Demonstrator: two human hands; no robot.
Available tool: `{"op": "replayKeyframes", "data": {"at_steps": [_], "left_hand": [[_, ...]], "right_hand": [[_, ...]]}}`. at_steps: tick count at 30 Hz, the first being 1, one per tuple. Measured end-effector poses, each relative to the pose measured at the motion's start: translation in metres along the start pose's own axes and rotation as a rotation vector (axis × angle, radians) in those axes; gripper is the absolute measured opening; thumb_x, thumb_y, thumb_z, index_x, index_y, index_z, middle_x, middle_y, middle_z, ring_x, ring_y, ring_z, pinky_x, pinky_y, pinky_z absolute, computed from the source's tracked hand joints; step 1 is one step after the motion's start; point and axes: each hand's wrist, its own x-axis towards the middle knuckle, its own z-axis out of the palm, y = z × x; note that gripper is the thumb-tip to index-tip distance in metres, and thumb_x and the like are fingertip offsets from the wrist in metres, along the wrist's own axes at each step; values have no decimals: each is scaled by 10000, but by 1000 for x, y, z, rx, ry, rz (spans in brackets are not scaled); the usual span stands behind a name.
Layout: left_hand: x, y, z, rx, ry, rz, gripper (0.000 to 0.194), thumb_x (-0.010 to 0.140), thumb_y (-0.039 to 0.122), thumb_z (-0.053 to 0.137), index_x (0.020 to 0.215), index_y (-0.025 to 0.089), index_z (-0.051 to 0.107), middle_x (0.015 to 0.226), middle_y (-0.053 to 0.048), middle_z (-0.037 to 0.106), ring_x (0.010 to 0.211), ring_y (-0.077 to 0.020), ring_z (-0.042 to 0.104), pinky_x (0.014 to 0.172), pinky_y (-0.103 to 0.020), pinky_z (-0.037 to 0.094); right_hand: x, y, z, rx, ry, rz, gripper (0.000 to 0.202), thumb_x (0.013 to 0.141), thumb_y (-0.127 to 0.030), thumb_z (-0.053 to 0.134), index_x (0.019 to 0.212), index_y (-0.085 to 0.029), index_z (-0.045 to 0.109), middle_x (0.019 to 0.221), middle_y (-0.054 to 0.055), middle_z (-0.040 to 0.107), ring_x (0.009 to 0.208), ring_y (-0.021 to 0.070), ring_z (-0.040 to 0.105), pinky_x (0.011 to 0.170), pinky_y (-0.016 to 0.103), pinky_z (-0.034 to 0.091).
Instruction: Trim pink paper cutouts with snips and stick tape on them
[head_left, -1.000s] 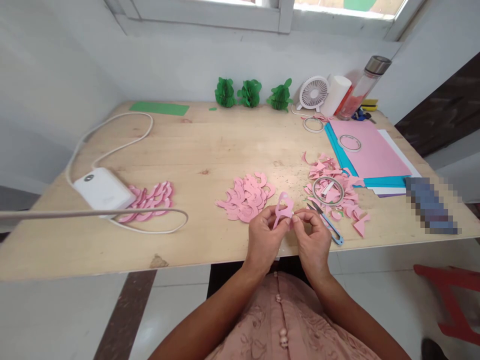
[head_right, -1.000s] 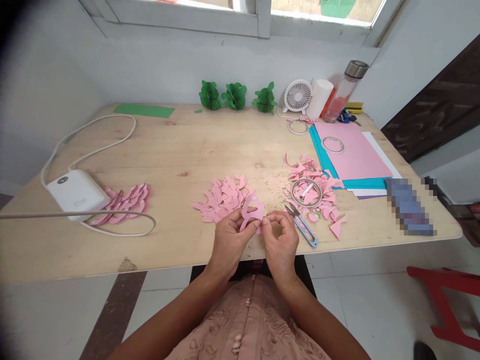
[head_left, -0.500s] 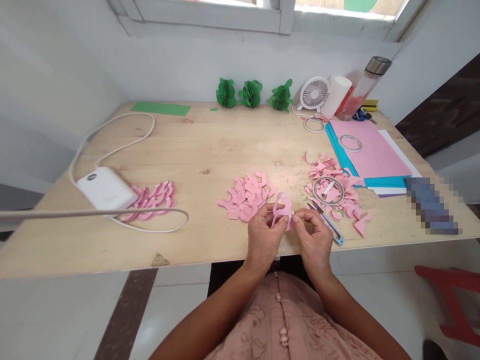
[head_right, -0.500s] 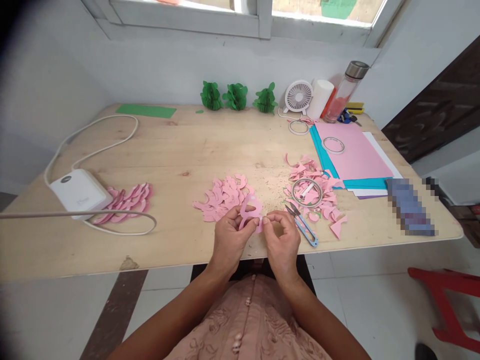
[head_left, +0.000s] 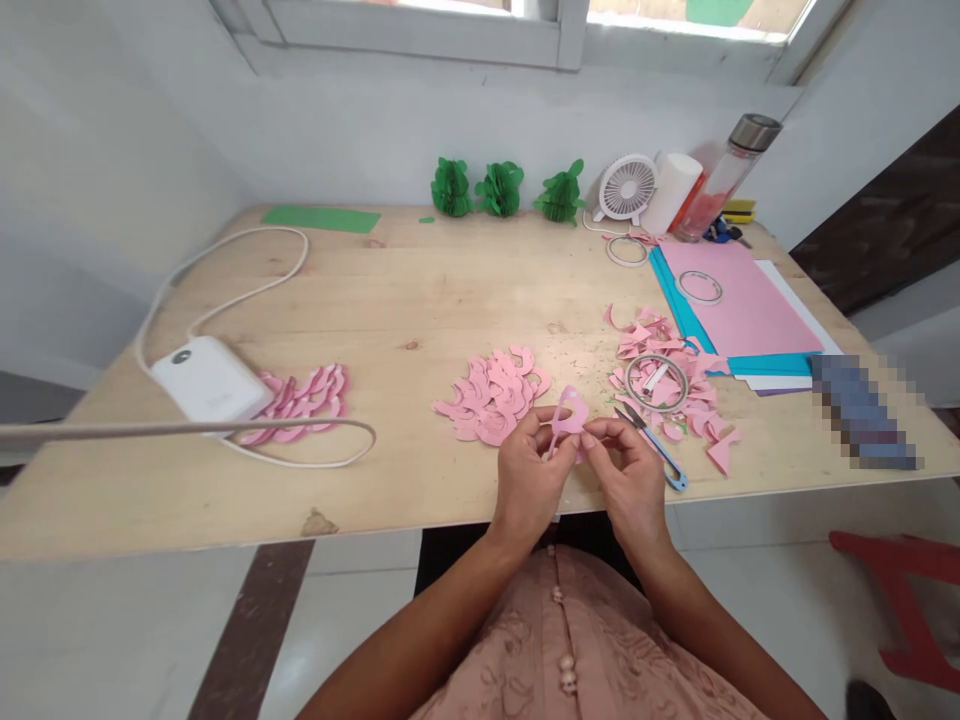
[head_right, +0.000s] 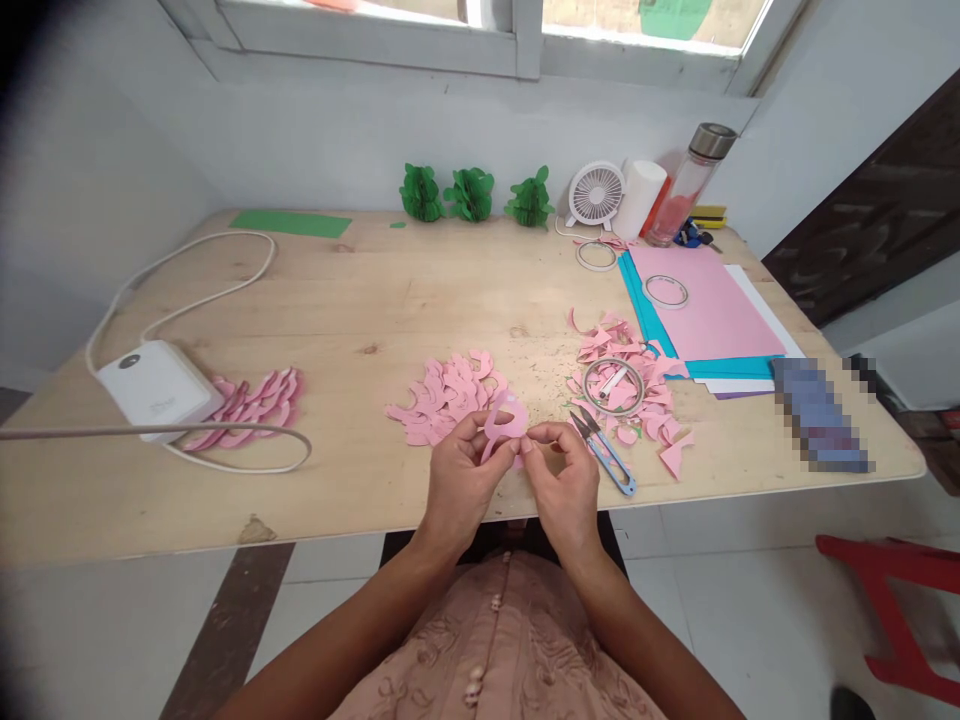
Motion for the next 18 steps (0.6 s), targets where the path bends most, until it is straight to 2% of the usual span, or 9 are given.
{"op": "replayKeyframes", "data": {"at_steps": [5,12,18], "left_hand": [[0,2,-1,47,0,15,240,700,161,639,938,165,609,770,-14,692,656,-110,632,629,-205,481],[1,2,-2,48,11,-19,250,688,175,657,935,163,614,752,-20,690,665,-123,634,641,-218,482],[1,1,-1,20,-3,-30,254,686,181,654,935,166,607,749,-20,682,651,-126,625,631,-225,483]], "right_hand": [[1,0,-1,-1,-4,-35,108,803,-290,572,827,-192,611,809,29,623,782,174,568,749,314,437],[0,0,-3,103,-76,21,162,849,-327,521,822,-187,599,805,32,631,761,167,568,749,313,445],[0,0,-4,4,-41,-8,126,790,-310,594,822,-192,624,810,33,634,790,183,573,769,327,436]]}}
